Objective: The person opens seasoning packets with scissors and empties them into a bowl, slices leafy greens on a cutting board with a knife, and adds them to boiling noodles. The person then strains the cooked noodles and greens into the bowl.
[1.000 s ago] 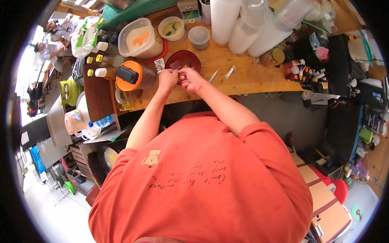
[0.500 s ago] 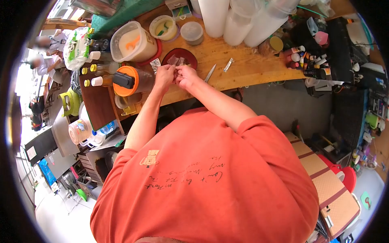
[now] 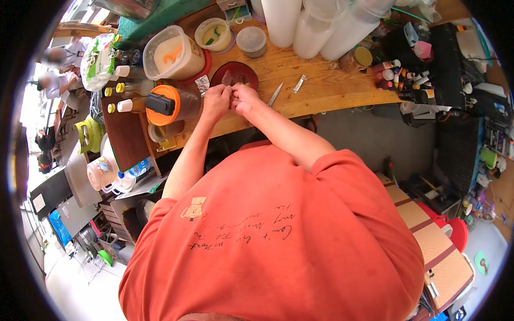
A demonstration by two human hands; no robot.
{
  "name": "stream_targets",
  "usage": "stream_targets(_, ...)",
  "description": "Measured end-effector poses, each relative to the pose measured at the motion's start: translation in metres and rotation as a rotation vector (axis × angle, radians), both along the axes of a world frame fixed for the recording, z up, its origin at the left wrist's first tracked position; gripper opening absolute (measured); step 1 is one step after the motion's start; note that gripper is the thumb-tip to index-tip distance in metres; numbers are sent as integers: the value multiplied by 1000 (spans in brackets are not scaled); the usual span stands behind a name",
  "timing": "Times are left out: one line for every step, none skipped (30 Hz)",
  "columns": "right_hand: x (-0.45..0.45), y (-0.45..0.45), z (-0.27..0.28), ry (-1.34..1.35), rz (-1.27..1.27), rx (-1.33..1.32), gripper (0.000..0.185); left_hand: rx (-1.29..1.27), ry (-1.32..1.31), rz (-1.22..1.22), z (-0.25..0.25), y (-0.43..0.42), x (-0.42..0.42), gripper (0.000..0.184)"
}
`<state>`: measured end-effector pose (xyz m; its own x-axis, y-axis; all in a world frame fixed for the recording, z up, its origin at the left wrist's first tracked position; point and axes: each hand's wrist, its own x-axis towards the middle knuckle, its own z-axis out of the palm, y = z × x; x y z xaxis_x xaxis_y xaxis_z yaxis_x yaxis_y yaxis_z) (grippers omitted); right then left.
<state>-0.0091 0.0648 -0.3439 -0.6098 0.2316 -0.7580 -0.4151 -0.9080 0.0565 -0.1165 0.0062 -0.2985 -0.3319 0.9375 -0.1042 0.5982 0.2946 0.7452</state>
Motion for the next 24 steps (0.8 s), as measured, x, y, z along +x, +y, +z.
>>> stream_targets(1, 0, 6, -1, -2, 2, 13, 6, 14, -30, 6, 0, 2, 30)
stream_targets(2, 0, 13, -53, -14, -3, 15, 12, 29, -61, 12, 0, 3, 29)
stream_targets(2, -1, 18, -105, -27, -8, 18, 12, 29, -62, 13, 0, 3, 29)
stream_targets(2, 0, 17, -104, -28, -7, 18, 20, 61, -92, 15, 0, 3, 29)
stream_targets(2, 2, 18, -95, -23, -7, 19, 27, 93, -122, 17, -1, 3, 30)
stream_targets(2, 3, 22, -85, -18, -6, 20, 27, 94, -124, 19, -1, 2, 30)
stream_targets(2, 3, 27, -84, -21, -6, 20, 28, 122, -142, 21, -1, 2, 30)
stream_targets(1, 3, 31, -106, -18, -17, 21, 29, 151, -161, 24, -1, 2, 30)
stream_targets(0, 3, 38, -127, -16, -29, 21, 30, 151, -165, 26, -2, 2, 30)
stream_targets(0, 2, 45, -127, -20, -28, 21, 30, 164, -177, 28, -2, 2, 29)
stream_targets(1, 2, 52, -136, -22, -30, 21, 29, 176, -189, 30, -3, 2, 28)
stream_targets(1, 1, 55, -145, -25, -32, 22, 30, 176, -193, 33, -3, 3, 28)
stream_targets(2, 0, 58, -144, -29, -32, 22, 31, 158, -189, 35, -3, 4, 29)
stream_targets(2, 0, 60, -124, -41, -30, 20, 32, 139, -185, 38, -3, 6, 29)
stream_targets(2, -1, 60, -103, -52, -28, 19, 32, 140, -188, 40, -3, 7, 29)
stream_targets(2, -1, 57, -102, -55, -28, 19, 55, 121, -172, 42, -2, 8, 30)
stream_targets(3, -3, 53, -56, -36, 11, 17, 79, 102, -156, 44, -2, 9, 30)
stream_targets(3, -4, 47, -9, -16, 51, 16, 79, 103, -157, 45, -1, 10, 30)
stream_targets(5, -5, 41, -9, -17, 51, 16, 46, 99, -136, 47, 0, 11, 31)
stream_targets(8, -5, 34, 75, -29, 70, 13, 14, 95, -114, 49, 1, 11, 31)
stream_targets(9, -5, 27, 158, -41, 90, 10, 15, 96, -114, 46, 1, 11, 31)
stream_targets(5, -5, 16, 159, -42, 92, 10, -6, 122, -108, 42, 2, 10, 31)
stream_targets(-3, -4, 5, 101, -53, 89, 8, -27, 148, -104, 38, 3, 9, 31)
stream_targets(-8, -5, -5, 42, -65, 88, 7, -23, 147, -107, 44, 4, 12, 31)
